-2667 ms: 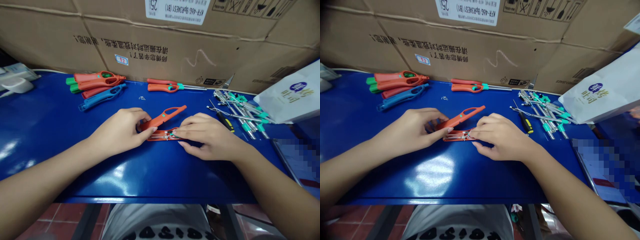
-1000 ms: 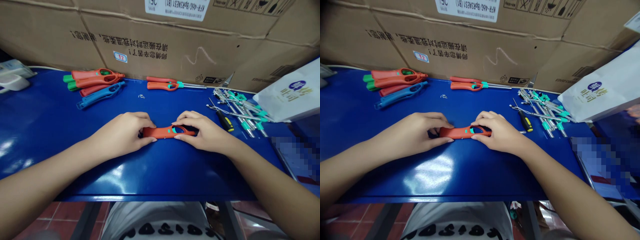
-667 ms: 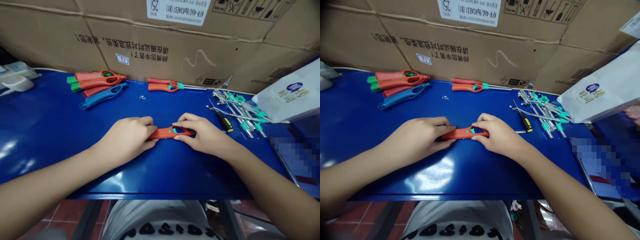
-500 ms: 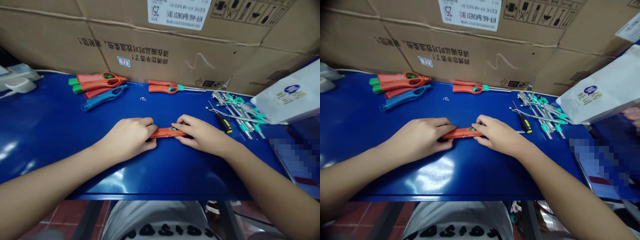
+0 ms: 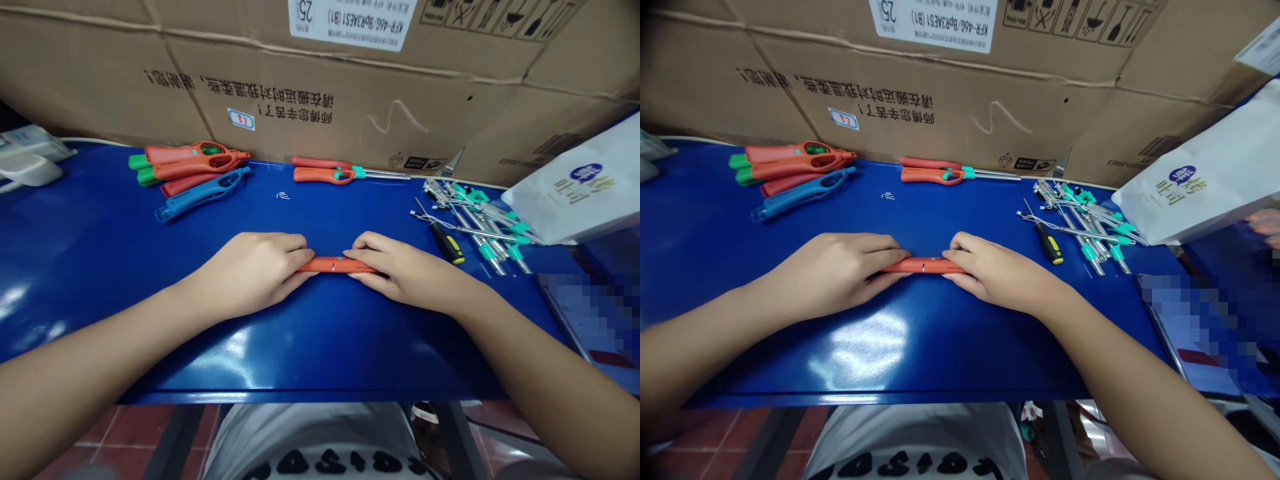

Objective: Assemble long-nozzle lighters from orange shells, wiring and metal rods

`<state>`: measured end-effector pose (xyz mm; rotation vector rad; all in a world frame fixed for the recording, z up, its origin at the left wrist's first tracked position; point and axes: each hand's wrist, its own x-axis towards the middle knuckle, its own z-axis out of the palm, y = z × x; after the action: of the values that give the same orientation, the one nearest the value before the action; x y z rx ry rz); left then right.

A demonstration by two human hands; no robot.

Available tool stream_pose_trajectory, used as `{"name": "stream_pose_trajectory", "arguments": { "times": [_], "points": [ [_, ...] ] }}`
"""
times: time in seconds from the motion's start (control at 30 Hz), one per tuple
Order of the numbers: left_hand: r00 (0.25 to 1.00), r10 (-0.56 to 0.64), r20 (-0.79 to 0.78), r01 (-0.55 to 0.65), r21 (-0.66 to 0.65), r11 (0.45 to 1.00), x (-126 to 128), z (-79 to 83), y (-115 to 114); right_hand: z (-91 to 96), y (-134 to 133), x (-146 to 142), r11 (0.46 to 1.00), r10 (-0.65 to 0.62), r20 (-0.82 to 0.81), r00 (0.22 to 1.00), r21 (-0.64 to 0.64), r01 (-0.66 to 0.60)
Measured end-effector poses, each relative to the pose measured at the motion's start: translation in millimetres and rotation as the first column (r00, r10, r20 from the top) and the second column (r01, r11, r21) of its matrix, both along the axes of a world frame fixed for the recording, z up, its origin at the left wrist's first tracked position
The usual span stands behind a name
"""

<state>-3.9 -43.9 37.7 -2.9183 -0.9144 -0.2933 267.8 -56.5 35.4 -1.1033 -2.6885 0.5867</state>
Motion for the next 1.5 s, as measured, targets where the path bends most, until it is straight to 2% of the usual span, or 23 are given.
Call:
{"name": "stream_pose_trajectory", "arguments": {
  "times": [0.2, 0.33, 0.47, 0.63, 0.8, 0.87, 1.03, 1.13, 1.3, 1.4, 1.5],
  "points": [
    [0.996, 0.093, 0.001, -0.092, -0.144, 0.985, 1, 3.2, 1, -1.4, 2, 3, 0.999, -0.020, -0.010, 1.000, 0.038, 0.020],
    [0.992, 0.105, 0.072, -0.081, -0.279, 0.957, 2, 1.8, 1, 0.0, 1, 4, 0.994, -0.026, 0.061, 0.998, 0.107, 0.020],
    [0.979, 0.136, 0.153, -0.071, -0.372, 0.926, 5, -4.8, 4, 1.9, 1, 3, 0.992, -0.019, 0.058, 0.998, 0.129, 0.011],
    [0.949, 0.189, 0.252, -0.050, -0.471, 0.881, 8, -12.3, 8, 2.6, 0, 2, 0.997, -0.039, -0.014, 0.999, 0.062, 0.040],
    [0.906, 0.314, 0.285, -0.123, -0.532, 0.838, 11, -16.9, 6, 1.5, -1, 1, 0.998, -0.054, -0.099, 0.994, -0.022, 0.052],
    [0.896, 0.344, 0.281, -0.147, -0.542, 0.827, 12, -17.2, 5, 0.5, 0, 2, 0.999, -0.052, -0.103, 0.993, 0.006, 0.053],
    [0.881, 0.397, 0.257, -0.184, -0.587, 0.788, 10, -16.5, 2, -1.6, 10, 7, 0.962, -0.096, -0.176, 0.980, 0.236, 0.137],
    [0.886, 0.364, 0.288, -0.176, -0.517, 0.838, 9, -16.3, -1, -2.0, 16, 10, 0.934, -0.196, -0.192, 0.962, 0.263, 0.243],
    [0.910, 0.235, 0.342, -0.129, -0.304, 0.944, 12, -12.8, -10, -4.8, 19, 10, 0.882, -0.401, -0.160, 0.902, 0.196, 0.428],
    [0.938, 0.093, 0.335, -0.010, -0.242, 0.970, 15, -12.4, -15, -6.8, 18, 10, 0.869, -0.465, -0.096, 0.880, 0.140, 0.475],
    [0.943, 0.008, 0.334, 0.065, -0.206, 0.976, 16, -15.6, -18, -7.7, 17, 10, 0.866, -0.487, -0.037, 0.873, 0.108, 0.488]
  ]
}}
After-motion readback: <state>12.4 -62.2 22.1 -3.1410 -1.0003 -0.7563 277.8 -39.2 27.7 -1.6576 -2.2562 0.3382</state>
